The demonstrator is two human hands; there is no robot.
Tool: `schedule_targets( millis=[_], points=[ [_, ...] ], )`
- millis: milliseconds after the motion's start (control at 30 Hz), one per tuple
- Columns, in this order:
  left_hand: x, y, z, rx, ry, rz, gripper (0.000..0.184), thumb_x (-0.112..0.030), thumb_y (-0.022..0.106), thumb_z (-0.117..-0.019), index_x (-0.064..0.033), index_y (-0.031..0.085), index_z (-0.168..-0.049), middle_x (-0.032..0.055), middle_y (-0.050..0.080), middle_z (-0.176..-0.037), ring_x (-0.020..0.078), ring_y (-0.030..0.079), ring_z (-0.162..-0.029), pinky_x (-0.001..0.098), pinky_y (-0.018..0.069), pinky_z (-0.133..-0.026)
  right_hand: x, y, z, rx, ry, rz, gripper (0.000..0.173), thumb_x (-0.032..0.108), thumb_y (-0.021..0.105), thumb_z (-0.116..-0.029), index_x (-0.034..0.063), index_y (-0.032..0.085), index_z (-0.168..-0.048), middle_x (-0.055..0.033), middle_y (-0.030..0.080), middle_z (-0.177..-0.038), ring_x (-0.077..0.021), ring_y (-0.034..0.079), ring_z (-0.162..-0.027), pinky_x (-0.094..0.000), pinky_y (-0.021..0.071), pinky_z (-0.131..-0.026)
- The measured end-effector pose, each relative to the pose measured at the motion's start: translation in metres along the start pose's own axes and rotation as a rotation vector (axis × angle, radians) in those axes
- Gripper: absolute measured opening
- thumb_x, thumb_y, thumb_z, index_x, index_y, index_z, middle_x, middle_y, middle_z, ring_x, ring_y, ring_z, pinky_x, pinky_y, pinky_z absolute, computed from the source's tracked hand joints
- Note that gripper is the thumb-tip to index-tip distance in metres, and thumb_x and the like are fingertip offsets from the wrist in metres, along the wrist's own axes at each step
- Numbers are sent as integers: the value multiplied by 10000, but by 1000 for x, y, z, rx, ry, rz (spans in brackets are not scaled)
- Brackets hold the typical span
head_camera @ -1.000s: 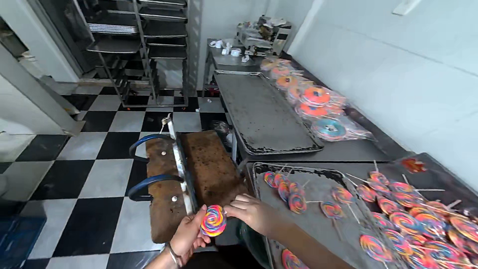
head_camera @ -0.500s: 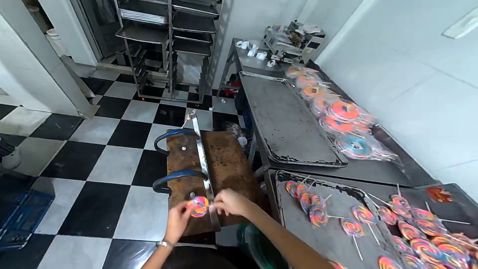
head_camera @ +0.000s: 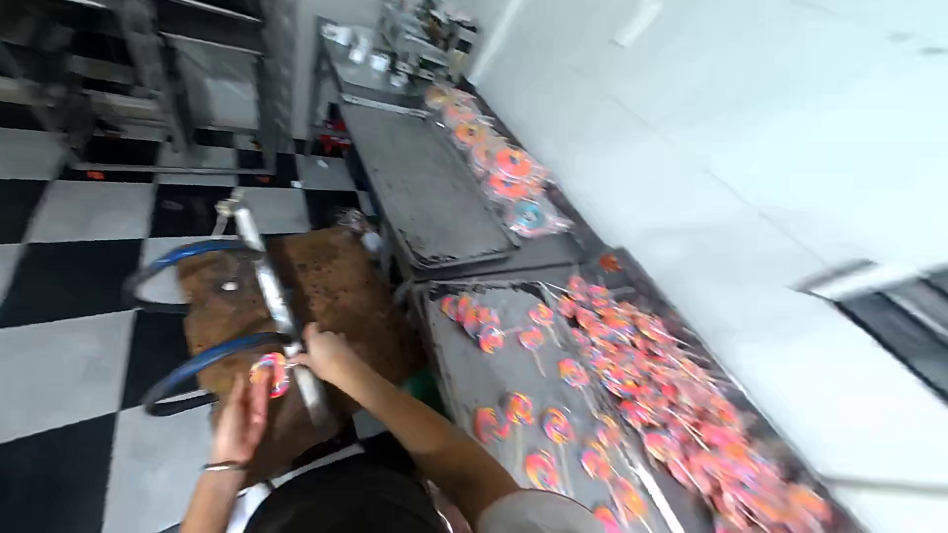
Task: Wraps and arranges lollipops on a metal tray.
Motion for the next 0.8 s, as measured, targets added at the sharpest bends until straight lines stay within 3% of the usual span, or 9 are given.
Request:
schedule_targets(
  millis=[67, 133, 233, 333, 433, 567, 667, 733, 800],
  points=[
    [-7, -8, 3, -30, 166, -446, 381, -364, 453, -1094, -42, 645, -1162, -24, 677, -901, -6, 608, -740, 182, 516, -673, -25, -16, 20, -76, -77, -84, 689, 379, 762, -928, 72, 474, -1473, -215, 703, -1180, -414, 661, -1144, -634, 499, -998],
    [-22, -6, 22, -67, 412, -740, 419, -345, 582, -1034, 62, 683, -1041, 77, 655, -904, 46, 587, -798, 276, 521, -779, -68, -63, 83, -216, -8, -87, 742, 321, 771, -925, 80, 431, -1540, -210, 611, -1390, -411, 582, -1280, -628, 440, -1067],
    [-39, 61, 66, 107, 754, -853, 307, -246, 697, -954, 58, 741, -957, 127, 702, -1003, 54, 654, -902, 232, 553, -827, -214, -104, 181, -446, 525, -21, 810, 439, 813, -859, -6, 504, -1462, -278, 573, -1401, -468, 569, -1264, -661, 465, -1012],
    [-10, 177, 96, 486, 896, -922, 274, -242, 709, -940, -49, 780, -1120, 112, 743, -1162, 137, 745, -927, 326, 638, -791, -323, -96, 224, -88, 1016, -64, 820, 485, 765, -874, -80, 506, -1408, -318, 514, -1435, -470, 518, -1329, -652, 429, -1060],
    [51, 283, 96, 823, 986, -1111, 259, -211, 678, -979, -134, 762, -1212, 33, 697, -1316, 182, 696, -1154, 414, 588, -971, -342, -92, 206, -129, 925, -143, 738, 370, 757, -913, -101, 489, -1414, -324, 535, -1410, -456, 538, -1312, -598, 434, -1088],
    [127, 370, 54, 1060, 833, -1392, 349, -167, 543, -1065, -98, 633, -1395, 96, 531, -1524, 275, 580, -1335, 465, 478, -1103, -353, -98, 173, -285, 826, -174, 1059, 425, 839, -827, -32, 256, -1584, -342, 387, -1526, -508, 406, -1405, -647, 400, -1095],
    [163, 399, 20, 1045, 843, -1544, 393, -147, 485, -1081, -72, 561, -1460, 106, 451, -1589, 308, 492, -1420, 471, 404, -1167, -360, -110, 169, -194, 773, -166, 767, 359, 825, -848, -64, 522, -1412, -303, 505, -1446, -448, 488, -1358, -602, 416, -1099],
    [174, 402, 15, 997, 816, -1662, 443, -186, 512, -1072, -91, 511, -1504, 103, 353, -1648, 366, 243, -1549, 524, 230, -1249, -362, -118, 169, -108, 767, -175, 670, 322, 784, -888, -70, 535, -1371, -274, 565, -1389, -400, 550, -1309, -562, 445, -1079],
    [176, 397, 25, 974, 861, -1700, 509, -195, 608, -1024, -98, 502, -1512, 142, 270, -1678, 429, 93, -1569, 576, 157, -1256, -365, -119, 169, -65, 747, -167, 657, 285, 770, -900, -79, 510, -1382, -271, 572, -1378, -392, 562, -1297, -546, 452, -1079]
  ],
)
Point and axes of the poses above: each hand's wrist, its own z-axis away from the middle knuckle, its own y-axis out of the palm, x = y × z, the point moved 4 cm from there along -z, towards the middle knuckle
